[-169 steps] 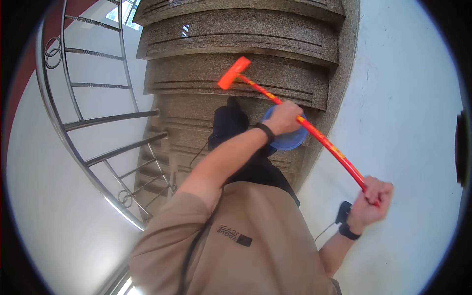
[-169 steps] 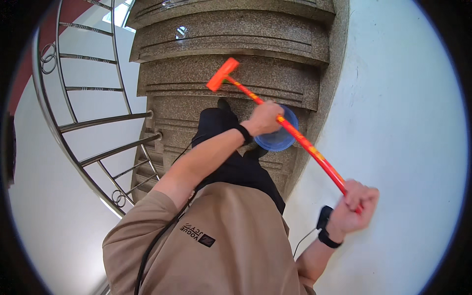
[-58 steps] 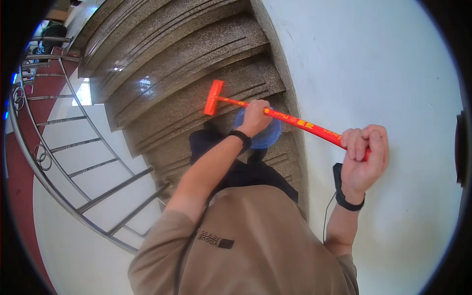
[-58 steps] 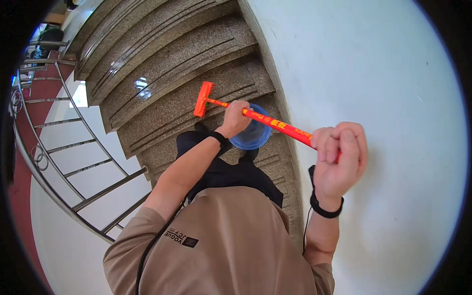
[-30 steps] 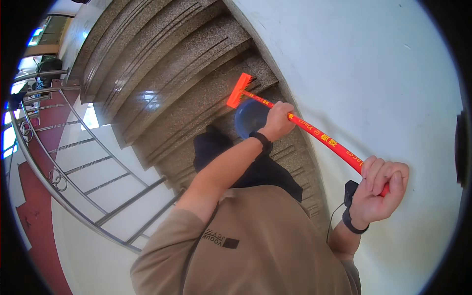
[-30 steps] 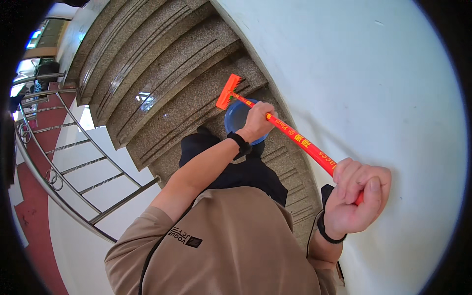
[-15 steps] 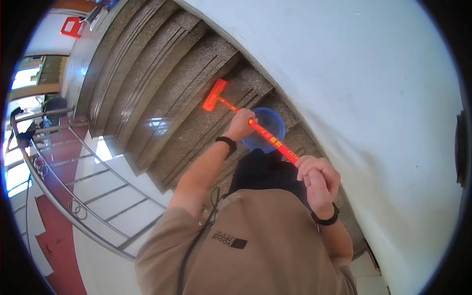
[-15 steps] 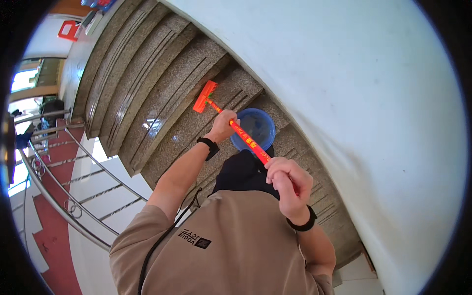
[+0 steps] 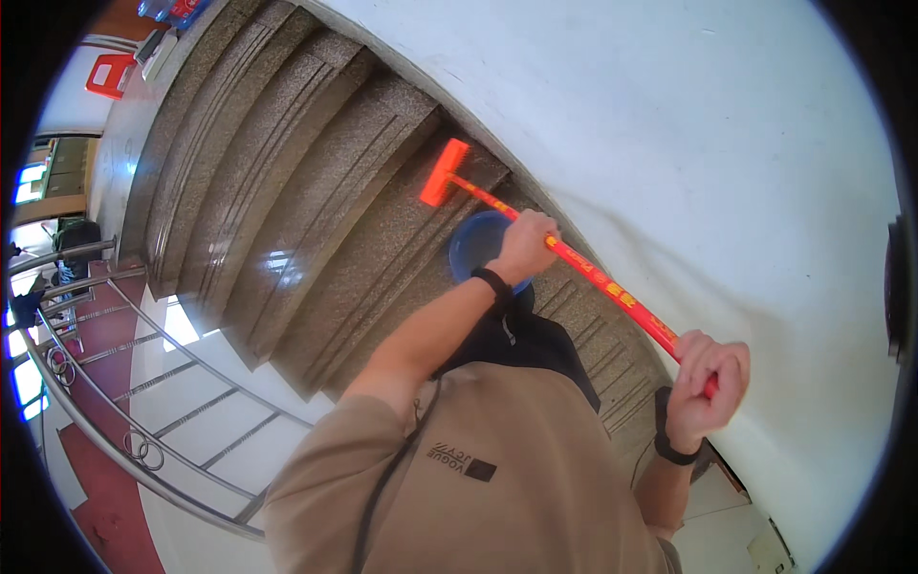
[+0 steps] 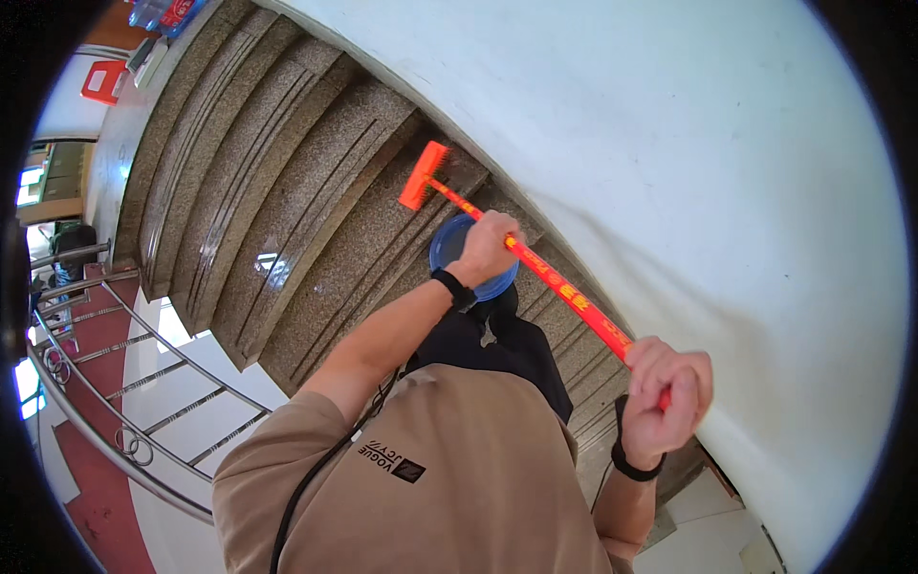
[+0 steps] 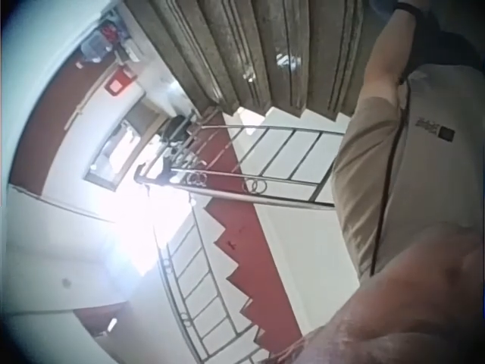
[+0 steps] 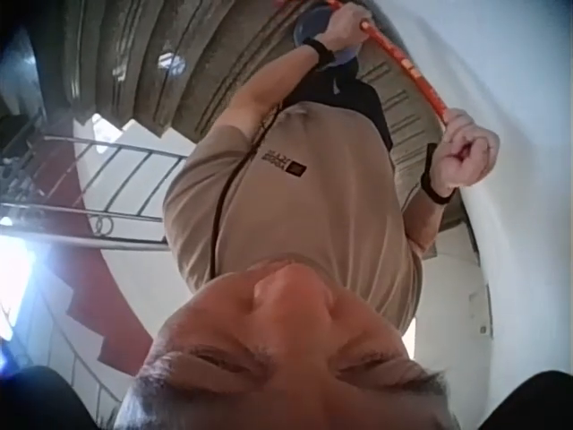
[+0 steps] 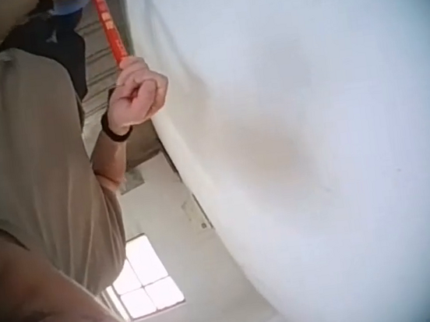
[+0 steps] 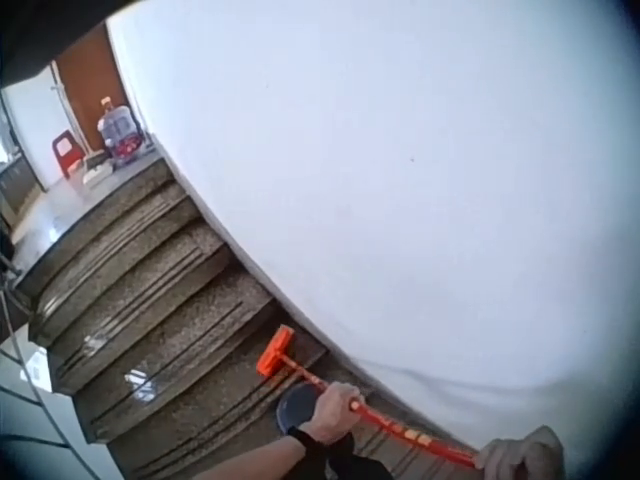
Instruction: Cleaning and drying concrete stairs using a floor squeegee.
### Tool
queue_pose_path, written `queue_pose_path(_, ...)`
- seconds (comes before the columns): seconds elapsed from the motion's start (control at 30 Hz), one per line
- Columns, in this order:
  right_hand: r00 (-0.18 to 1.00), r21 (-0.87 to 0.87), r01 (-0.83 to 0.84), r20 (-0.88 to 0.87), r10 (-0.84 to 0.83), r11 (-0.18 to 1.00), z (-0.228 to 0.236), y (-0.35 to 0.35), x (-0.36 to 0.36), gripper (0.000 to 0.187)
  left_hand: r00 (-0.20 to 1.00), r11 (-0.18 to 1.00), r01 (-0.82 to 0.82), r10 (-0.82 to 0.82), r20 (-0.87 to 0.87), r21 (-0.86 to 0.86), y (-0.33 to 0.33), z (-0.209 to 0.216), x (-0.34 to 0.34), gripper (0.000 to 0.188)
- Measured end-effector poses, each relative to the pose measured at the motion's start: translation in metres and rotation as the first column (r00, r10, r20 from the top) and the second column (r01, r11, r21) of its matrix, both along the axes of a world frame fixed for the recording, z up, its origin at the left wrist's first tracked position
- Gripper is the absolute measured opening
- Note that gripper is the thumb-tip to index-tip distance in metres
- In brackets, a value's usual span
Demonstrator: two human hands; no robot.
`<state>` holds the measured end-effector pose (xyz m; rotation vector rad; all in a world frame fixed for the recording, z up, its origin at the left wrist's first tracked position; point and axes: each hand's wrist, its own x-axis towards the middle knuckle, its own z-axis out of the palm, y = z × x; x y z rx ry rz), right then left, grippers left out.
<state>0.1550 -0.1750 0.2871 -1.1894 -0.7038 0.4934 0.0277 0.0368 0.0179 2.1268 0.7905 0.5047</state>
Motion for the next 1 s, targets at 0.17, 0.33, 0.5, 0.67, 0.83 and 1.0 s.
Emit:
queue_pose_path(0.17,0.999,-0.075,0.003,-0.041,-0.006,0.997,-0.044,0.024,-0.036,0.026,0.990,0.996,0.014,-0.001,-0.144,0.090,0.044,-0.021,-0.052,0.010)
queue_pose_path(0.33,0.964,-0.037,0.077,-0.252,-0.084,0.996,-0.065,0.032,-0.058,0.025,0.981,0.996,0.067,-0.054,-0.184,0.064,0.057,-0.045,-0.060,0.018)
queue_pose_path(0.5,0.956,-0.158,0.217,-0.167,-0.243,0.963,-0.044,0.004,-0.056,0.028,0.985,0.984,0.156,-0.148,-0.083,0.090,0.026,-0.041,-0.028,0.011)
queue_pose_path(0.67,0.973,-0.054,0.210,-0.083,-0.214,0.976,-0.025,-0.023,-0.056,0.027,0.974,0.977,0.214,-0.213,-0.072,0.007,0.001,-0.023,-0.020,0.007)
queue_pose_path(0.83,0.967,-0.041,0.131,-0.214,-0.137,0.991,-0.059,0.008,-0.051,0.025,0.984,0.996,0.068,-0.058,-0.167,0.058,0.038,-0.033,-0.049,0.007)
queue_pose_path(1.0,0.941,-0.090,0.142,-0.297,-0.162,0.986,-0.068,0.041,-0.021,0.026,0.963,0.998,0.033,-0.017,-0.268,0.057,0.059,-0.047,-0.030,0.006)
